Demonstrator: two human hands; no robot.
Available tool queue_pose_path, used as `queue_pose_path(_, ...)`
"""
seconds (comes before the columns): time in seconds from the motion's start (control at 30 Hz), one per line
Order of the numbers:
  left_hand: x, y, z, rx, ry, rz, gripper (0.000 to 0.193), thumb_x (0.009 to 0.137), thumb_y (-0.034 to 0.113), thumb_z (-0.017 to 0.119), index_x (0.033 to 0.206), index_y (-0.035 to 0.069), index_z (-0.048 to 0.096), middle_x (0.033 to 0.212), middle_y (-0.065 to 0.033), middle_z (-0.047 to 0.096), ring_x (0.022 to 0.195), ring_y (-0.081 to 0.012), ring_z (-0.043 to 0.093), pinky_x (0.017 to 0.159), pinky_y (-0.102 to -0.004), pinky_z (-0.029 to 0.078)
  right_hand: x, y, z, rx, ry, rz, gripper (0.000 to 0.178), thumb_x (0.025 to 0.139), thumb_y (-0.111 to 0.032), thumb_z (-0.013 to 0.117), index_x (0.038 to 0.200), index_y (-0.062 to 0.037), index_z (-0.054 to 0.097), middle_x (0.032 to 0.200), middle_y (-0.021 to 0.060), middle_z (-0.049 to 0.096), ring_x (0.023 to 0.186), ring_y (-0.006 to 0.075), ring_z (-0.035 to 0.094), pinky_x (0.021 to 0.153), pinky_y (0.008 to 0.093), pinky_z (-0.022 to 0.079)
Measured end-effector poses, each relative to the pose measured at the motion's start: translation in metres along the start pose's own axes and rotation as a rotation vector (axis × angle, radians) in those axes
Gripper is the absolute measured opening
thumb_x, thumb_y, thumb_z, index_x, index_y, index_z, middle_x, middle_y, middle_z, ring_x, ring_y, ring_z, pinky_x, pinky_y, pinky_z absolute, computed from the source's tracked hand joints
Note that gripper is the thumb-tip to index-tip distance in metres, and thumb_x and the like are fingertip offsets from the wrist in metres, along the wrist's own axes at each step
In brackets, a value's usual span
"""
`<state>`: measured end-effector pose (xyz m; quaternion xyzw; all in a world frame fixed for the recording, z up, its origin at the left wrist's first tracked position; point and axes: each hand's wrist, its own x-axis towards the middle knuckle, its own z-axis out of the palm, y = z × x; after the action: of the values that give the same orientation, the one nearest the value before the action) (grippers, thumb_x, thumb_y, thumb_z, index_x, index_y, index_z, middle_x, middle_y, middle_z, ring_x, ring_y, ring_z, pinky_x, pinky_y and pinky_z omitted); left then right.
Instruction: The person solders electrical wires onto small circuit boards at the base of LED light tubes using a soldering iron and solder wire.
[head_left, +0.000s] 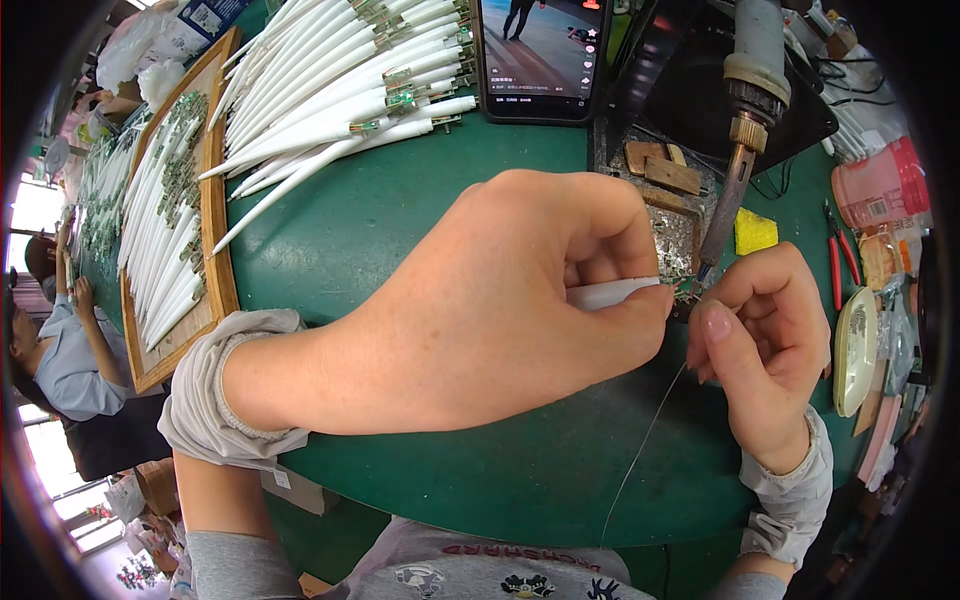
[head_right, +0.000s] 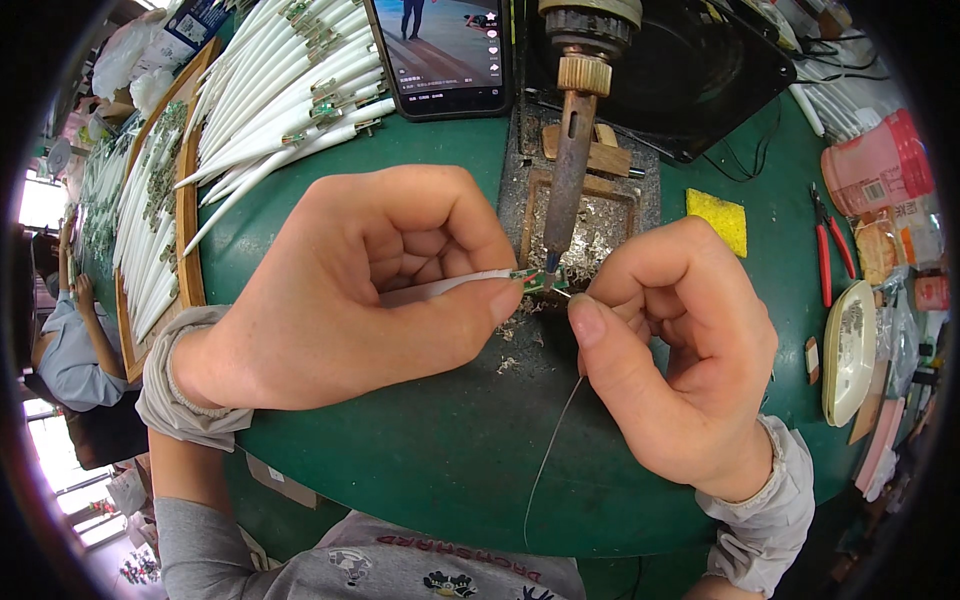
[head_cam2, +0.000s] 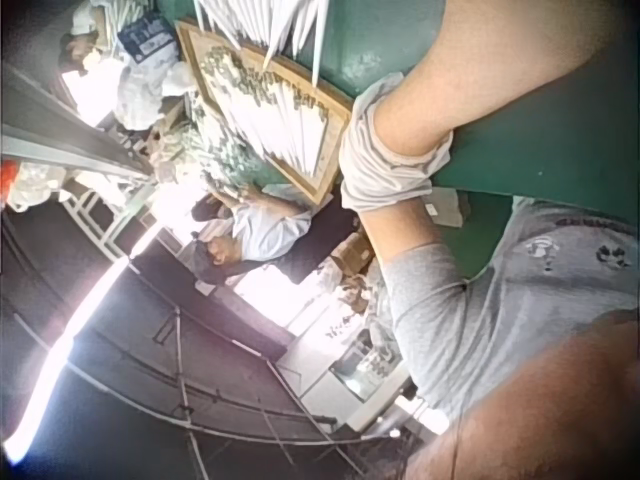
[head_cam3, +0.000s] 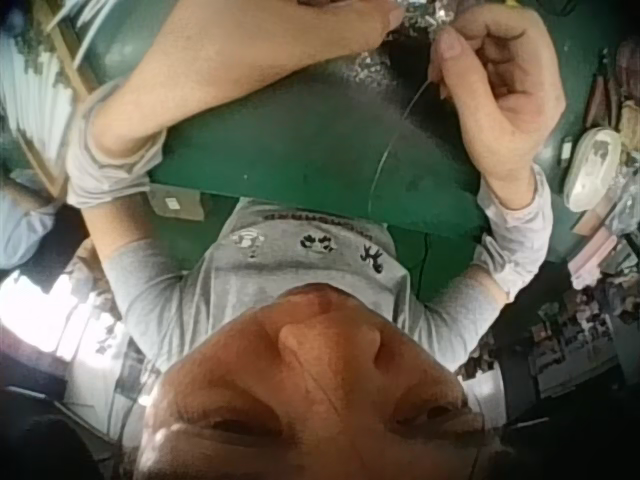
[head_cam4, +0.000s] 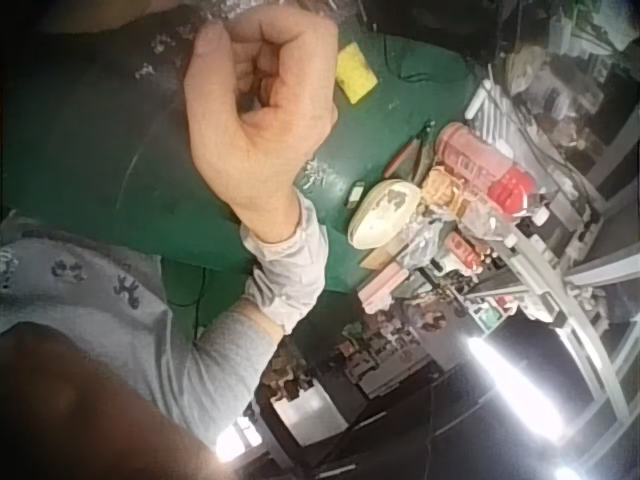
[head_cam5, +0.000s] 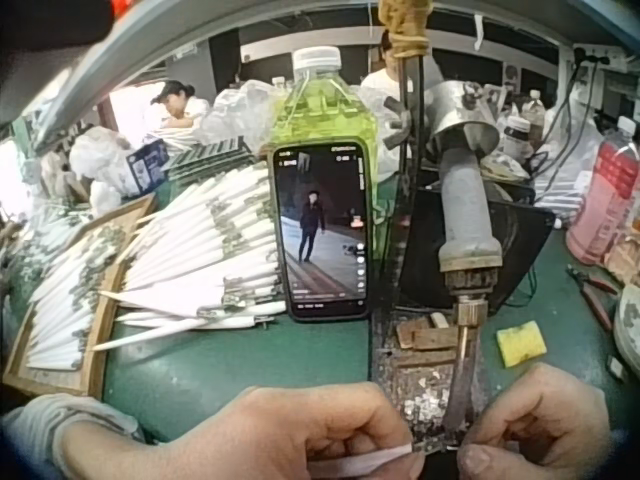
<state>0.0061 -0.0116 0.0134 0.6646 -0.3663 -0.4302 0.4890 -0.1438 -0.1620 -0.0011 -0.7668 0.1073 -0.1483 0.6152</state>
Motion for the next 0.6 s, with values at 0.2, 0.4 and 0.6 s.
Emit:
queue_pose_path(0.2,-0.0003,0.0016,-0.0009,-0.030,-0.009,0.008,0.007,0.084,0.001,0.065,0.086,0.001,0.058,0.074,0.0038,0.057,0.067,0.0015,0.050,0.056,-0.0138,0.037,-0.0006,0.0004,0.0006,0.007,0.007,-0.039,0.013,0.085,0.003,0.059,0.093,0.0036,0.049,0.078,0.0048,0.055,0.061,0.0063,0.054,0.053,0.0177,0.039)
queue_pose_path(0.4,0.0014,-0.0011,-0.0006,-0.045,-0.005,0.045,0.007,0.084,0.001,0.065,0.085,0.001,0.058,0.073,0.0036,0.057,0.066,0.0013,0.051,0.056,-0.0139,0.037,-0.0005,0.0018,0.0011,0.022,0.002,-0.022,0.014,0.085,0.003,0.059,0.095,0.0035,0.048,0.079,0.0054,0.055,0.062,0.0069,0.054,0.053,0.0178,0.040)
queue_pose_path(0.6,0.0000,-0.0005,-0.0042,-0.045,0.000,-0.004,0.006,0.084,0.001,0.064,0.084,0.001,0.058,0.073,0.0037,0.057,0.066,0.0014,0.051,0.056,-0.0138,0.037,-0.0002,0.0016,0.0004,0.036,0.007,-0.005,0.013,0.087,0.001,0.058,0.094,0.0029,0.047,0.078,0.0051,0.055,0.061,0.0063,0.054,0.051,0.0174,0.039)
